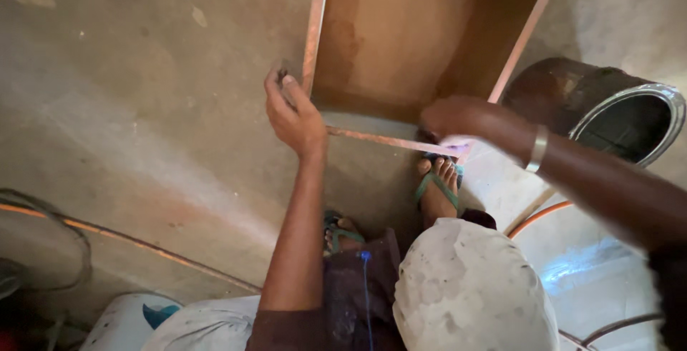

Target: The person sits on the floor and wipes the interior and exterior surfaces of a small wooden box using a purple cloth. They repeatedly dip the cloth into a metal can to apply liquid to the wood, cleaning the box's edges and sides.

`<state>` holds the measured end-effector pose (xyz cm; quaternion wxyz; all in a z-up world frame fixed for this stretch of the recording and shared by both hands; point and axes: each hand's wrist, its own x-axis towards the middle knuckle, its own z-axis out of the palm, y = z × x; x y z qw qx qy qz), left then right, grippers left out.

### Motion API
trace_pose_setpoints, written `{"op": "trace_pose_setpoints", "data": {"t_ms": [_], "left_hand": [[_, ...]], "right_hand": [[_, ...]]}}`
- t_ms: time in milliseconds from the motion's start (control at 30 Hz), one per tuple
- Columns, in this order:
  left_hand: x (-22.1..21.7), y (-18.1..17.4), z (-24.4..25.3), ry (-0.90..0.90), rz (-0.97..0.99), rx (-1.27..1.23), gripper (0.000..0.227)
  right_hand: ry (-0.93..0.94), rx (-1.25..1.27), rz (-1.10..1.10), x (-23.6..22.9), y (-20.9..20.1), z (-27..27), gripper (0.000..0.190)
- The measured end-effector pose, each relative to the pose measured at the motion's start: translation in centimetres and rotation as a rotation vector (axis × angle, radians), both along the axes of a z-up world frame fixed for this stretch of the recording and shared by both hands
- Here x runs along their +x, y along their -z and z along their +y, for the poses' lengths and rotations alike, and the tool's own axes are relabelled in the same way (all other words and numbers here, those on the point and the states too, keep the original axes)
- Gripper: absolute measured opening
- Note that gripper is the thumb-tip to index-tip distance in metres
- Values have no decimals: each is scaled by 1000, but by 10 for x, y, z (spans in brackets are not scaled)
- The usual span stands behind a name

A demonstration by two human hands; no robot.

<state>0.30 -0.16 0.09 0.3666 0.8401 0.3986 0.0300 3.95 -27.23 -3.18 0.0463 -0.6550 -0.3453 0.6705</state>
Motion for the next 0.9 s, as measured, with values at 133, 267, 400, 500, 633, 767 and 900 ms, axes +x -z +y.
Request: {"op": "trace_pose_setpoints", "data": {"t_ms": [133, 267, 400, 500, 633, 767, 900], "left_hand": [[-6, 7, 3, -37, -92, -136, 40], [-10, 15, 6, -49, -203, -200, 44], [-12, 22, 10, -41, -230, -252, 48], [-13, 23, 12, -30, -251, -344, 52], [-10, 19, 23, -162, -211, -689, 62], [-15, 14, 40, -90, -230, -902, 69], [-20, 25, 39, -9, -204, -800, 68]], "right_hand": [[473, -20, 350, 26, -33, -6, 55], [1087, 493, 418, 22, -15, 48, 46], [1172, 903, 62, -8, 27, 129, 33], [1700, 800, 70, 21, 41, 142, 24], [1909, 923, -521, 66, 34, 142, 22], [1528, 817, -636, -12, 20, 173, 56], [1598, 695, -273, -64, 19, 179, 40]]}}
